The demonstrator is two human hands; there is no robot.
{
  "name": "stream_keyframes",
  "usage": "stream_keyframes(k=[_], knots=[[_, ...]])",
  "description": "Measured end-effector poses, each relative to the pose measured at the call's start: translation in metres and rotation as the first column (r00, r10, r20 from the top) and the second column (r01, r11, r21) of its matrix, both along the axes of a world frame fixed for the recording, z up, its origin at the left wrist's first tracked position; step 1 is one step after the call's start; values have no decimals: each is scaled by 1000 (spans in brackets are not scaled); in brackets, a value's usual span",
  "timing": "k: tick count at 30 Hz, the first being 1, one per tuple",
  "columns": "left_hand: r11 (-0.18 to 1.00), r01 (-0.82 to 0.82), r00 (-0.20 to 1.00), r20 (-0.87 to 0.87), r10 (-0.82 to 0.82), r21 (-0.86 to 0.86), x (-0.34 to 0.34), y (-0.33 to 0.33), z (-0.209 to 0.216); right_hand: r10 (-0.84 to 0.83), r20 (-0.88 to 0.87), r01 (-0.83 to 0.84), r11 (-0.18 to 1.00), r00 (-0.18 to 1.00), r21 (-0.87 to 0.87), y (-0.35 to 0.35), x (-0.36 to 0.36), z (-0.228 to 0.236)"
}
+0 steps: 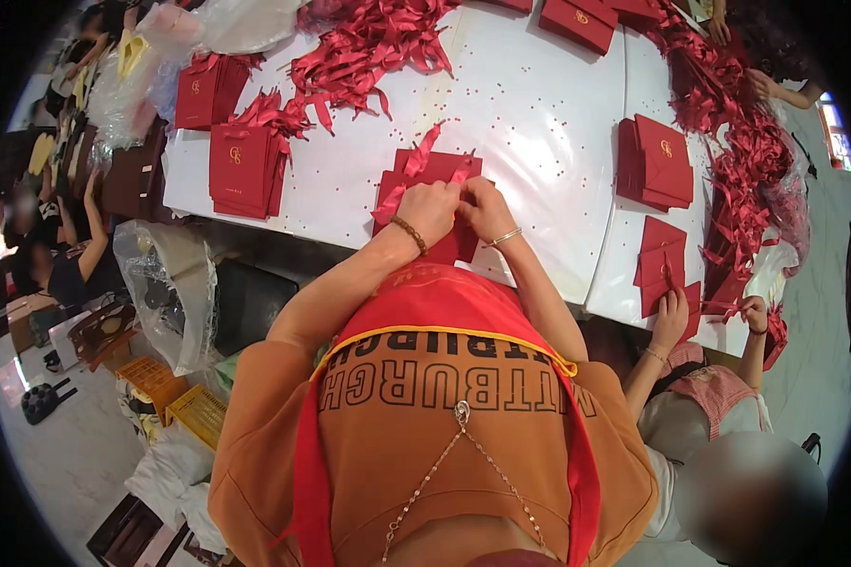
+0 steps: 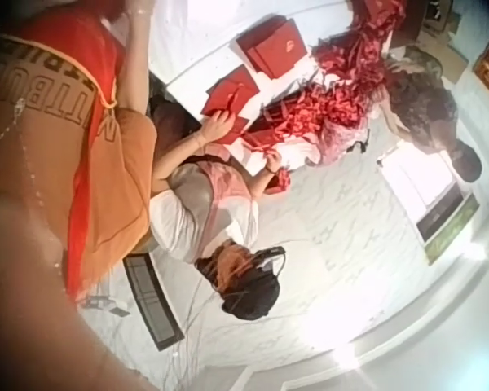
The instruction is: Tying red ribbons onto red gift bags at a workstation.
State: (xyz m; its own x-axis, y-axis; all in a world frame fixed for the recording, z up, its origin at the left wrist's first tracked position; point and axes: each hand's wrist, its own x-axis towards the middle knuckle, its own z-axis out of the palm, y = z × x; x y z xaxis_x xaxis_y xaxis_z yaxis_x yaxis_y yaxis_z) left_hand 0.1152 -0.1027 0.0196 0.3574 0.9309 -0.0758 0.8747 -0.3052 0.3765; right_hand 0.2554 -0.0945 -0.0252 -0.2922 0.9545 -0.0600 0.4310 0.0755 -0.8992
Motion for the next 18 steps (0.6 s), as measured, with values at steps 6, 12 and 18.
stream_keyframes(k=[6, 12, 18], knots=[[998, -68, 979, 196, 63, 18, -7, -1, -13, 88, 30, -91, 989, 996, 114, 3, 1, 3], [929, -274, 803, 471, 364, -249, -16, 0, -11, 100, 3, -99, 984, 995, 151, -2, -3, 12], [836, -208, 650, 567, 506, -507, -18, -1, -19, 70, 73, -84, 975, 995, 207, -8, -7, 9]])
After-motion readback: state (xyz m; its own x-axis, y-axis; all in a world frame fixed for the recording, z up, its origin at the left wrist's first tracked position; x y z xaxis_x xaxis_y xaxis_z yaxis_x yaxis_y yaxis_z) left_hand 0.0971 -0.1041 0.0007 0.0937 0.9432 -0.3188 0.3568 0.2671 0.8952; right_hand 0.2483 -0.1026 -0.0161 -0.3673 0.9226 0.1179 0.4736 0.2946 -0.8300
